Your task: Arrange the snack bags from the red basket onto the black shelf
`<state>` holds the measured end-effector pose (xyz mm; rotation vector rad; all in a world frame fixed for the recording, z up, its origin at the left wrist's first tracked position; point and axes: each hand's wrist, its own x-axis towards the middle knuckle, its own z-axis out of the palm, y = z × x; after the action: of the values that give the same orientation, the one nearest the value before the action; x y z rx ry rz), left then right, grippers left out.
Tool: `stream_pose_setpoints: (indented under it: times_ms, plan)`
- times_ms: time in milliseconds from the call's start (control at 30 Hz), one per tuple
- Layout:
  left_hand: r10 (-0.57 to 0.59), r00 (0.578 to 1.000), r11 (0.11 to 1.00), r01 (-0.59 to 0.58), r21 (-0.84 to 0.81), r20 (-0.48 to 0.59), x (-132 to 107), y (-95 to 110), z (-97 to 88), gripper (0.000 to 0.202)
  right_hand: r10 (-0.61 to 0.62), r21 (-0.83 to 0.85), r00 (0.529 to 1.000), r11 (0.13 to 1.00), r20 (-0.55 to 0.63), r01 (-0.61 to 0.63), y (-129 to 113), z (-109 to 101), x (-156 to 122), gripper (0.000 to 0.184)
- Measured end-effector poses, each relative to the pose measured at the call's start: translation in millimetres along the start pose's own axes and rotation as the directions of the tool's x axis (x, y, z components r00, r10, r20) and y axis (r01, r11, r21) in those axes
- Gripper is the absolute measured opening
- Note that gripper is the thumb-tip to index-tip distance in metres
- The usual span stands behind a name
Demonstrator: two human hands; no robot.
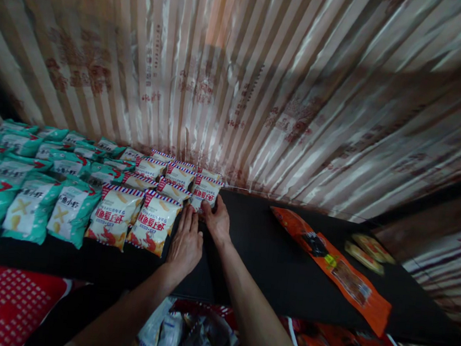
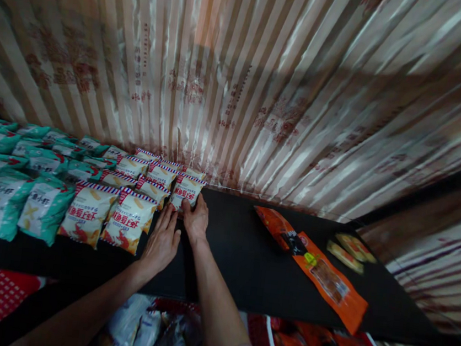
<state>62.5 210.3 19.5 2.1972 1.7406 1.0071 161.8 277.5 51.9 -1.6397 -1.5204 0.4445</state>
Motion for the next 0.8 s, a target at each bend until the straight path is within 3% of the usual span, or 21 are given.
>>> stream_pose_setpoints:
  times_ms: [267,533,800]
  plan:
    - [-0.008,1.000,1.000,0.008,0.006,0.028,1.6,1.5,-2.1,0.050,0.050,0.007,0.999,0.999,0.012,-0.051,-3.7,1.5,1.5,0.042]
    - [0.002,1.000,1.000,-0.002,-0.006,0.004,0.5,-0.4,0.5,0.048,0.082,-0.006,0.991,0.997,0.102,-0.082,-11.3,1.2,3.7,0.037]
    - [0.006,1.000,1.000,-0.006,-0.007,-0.010,0.2,-0.7,0.3,0.046,0.089,-0.016,0.995,0.996,-0.045,-0.089,0.8,6.0,-5.3,0.061]
